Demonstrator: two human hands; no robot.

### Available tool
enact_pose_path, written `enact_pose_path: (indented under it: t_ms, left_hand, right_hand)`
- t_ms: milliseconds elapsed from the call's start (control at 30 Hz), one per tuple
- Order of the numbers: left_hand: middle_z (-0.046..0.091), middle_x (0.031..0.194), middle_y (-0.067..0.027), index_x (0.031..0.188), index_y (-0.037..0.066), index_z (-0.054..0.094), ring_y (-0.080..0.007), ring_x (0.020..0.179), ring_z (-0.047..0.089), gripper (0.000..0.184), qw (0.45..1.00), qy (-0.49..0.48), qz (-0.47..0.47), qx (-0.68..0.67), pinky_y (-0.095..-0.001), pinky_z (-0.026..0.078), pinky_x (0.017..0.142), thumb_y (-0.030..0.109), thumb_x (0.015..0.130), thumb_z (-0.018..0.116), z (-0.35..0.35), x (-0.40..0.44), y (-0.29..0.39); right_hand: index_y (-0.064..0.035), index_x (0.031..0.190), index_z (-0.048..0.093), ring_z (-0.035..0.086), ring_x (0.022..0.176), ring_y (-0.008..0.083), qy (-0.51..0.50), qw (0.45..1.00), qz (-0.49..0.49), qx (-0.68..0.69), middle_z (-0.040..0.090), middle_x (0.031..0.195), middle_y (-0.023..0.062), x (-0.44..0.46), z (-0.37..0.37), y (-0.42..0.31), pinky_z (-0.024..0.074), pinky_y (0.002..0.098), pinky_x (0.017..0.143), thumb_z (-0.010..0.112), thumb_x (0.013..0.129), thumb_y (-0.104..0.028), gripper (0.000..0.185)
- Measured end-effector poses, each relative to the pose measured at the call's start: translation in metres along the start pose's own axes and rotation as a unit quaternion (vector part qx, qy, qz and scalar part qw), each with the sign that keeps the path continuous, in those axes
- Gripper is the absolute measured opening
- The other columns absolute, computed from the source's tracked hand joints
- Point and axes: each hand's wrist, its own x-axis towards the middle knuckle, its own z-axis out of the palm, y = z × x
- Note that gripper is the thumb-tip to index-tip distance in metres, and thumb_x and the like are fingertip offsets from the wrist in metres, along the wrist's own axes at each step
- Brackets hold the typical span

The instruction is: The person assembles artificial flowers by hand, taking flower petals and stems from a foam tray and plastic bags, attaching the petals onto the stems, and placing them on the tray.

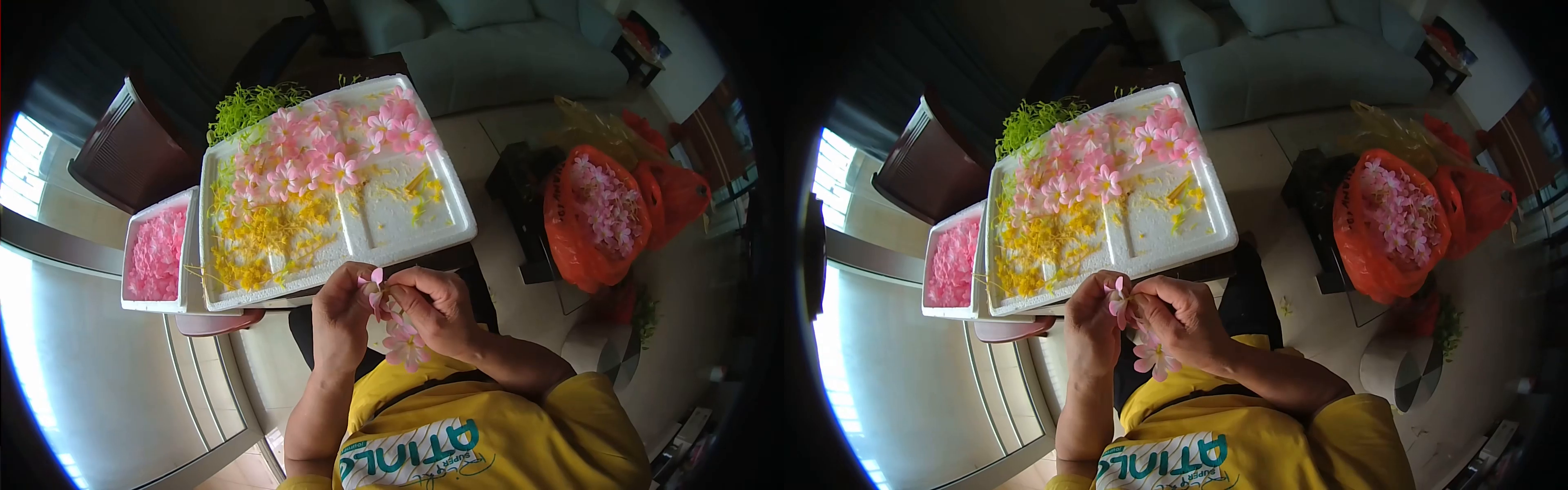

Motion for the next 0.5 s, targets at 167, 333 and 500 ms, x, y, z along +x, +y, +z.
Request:
enact_pose_path:
  t_ms: [167, 333, 500]
  left_hand:
    - [0.052, 0.073, -0.0030, 0.088, 0.000, 0.054, -0.0088, 0.062, 0.045, 0.010, 0.999, 0.013, 0.013, 0.039, -0.0195, 0.040, 0.058, -0.005, 0.084, 0.046, 0.001, 0.000, -0.007]
    - [0.051, 0.074, -0.0021, 0.086, 0.001, 0.054, -0.0072, 0.062, 0.042, 0.009, 0.990, 0.057, 0.055, 0.113, -0.0166, 0.035, 0.057, -0.003, 0.084, 0.046, 0.013, -0.001, -0.011]
    - [0.051, 0.072, -0.0026, 0.085, 0.003, 0.052, -0.0081, 0.061, 0.043, 0.008, 0.994, 0.049, 0.042, 0.087, -0.0172, 0.037, 0.057, -0.003, 0.084, 0.046, 0.013, 0.002, -0.006]
  right_hand:
    - [0.0000, 0.087, 0.060, 0.043, 0.052, 0.0072, 0.000, 0.999, 0.019, 0.040, 0.058, 0.066, 0.0021, -0.004, -0.001, 0.004, 0.0368, 0.0192, 0.047, 0.051, 0.084, 0.000, 0.009]
    - [-0.0003, 0.087, 0.060, 0.043, 0.052, 0.0067, -0.005, 0.998, 0.035, 0.052, 0.059, 0.068, 0.0018, -0.005, -0.003, 0.004, 0.0364, 0.0183, 0.048, 0.050, 0.085, -0.001, 0.010]
    - [-0.0009, 0.087, 0.060, 0.043, 0.055, 0.0058, 0.001, 0.992, 0.079, 0.096, 0.058, 0.070, 0.0007, 0.000, -0.002, 0.002, 0.0364, 0.0175, 0.050, 0.049, 0.088, -0.003, 0.012]
